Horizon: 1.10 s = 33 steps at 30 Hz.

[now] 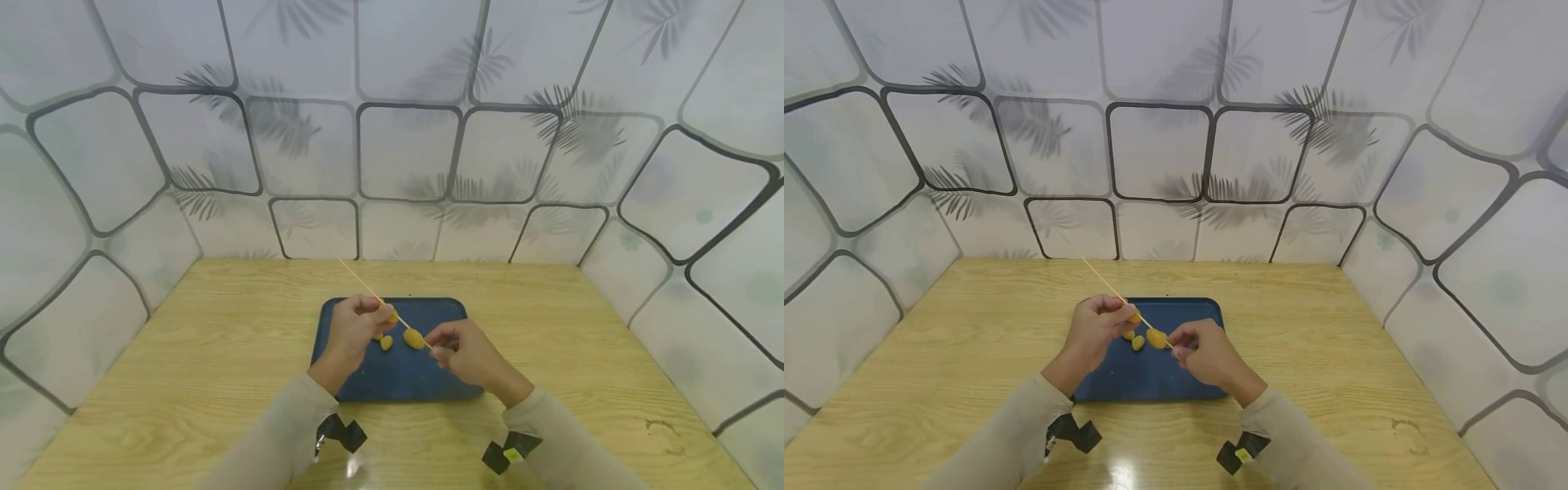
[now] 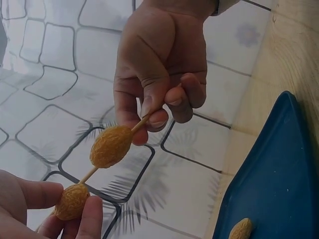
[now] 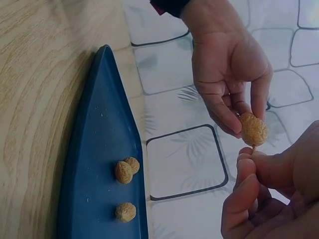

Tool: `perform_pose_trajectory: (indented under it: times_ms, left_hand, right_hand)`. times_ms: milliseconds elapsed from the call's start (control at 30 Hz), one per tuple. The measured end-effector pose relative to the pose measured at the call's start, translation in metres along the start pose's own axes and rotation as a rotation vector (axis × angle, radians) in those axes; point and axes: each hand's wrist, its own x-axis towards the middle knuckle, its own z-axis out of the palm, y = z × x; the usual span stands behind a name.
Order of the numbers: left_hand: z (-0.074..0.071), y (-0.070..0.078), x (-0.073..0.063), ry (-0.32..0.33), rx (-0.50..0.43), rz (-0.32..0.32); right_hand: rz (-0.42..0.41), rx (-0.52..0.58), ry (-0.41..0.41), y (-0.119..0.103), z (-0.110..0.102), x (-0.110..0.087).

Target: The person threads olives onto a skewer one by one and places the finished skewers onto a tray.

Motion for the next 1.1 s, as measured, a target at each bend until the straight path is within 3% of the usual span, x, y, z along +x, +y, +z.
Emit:
perform_pose_trajectory:
  times_ms: [633, 1100]
  left_hand:
    - [0.012, -0.007, -0.002, -0.047, -0.003, -0.028]
    - [0.005, -0.008, 0.007, -0.205, 0.045, -0.066]
  right_hand:
    - [0.026, 0.025, 0.007, -0.001, -0.003, 0.003]
    - [0.039, 0.037, -0.02, 0.011, -0.012, 0.007]
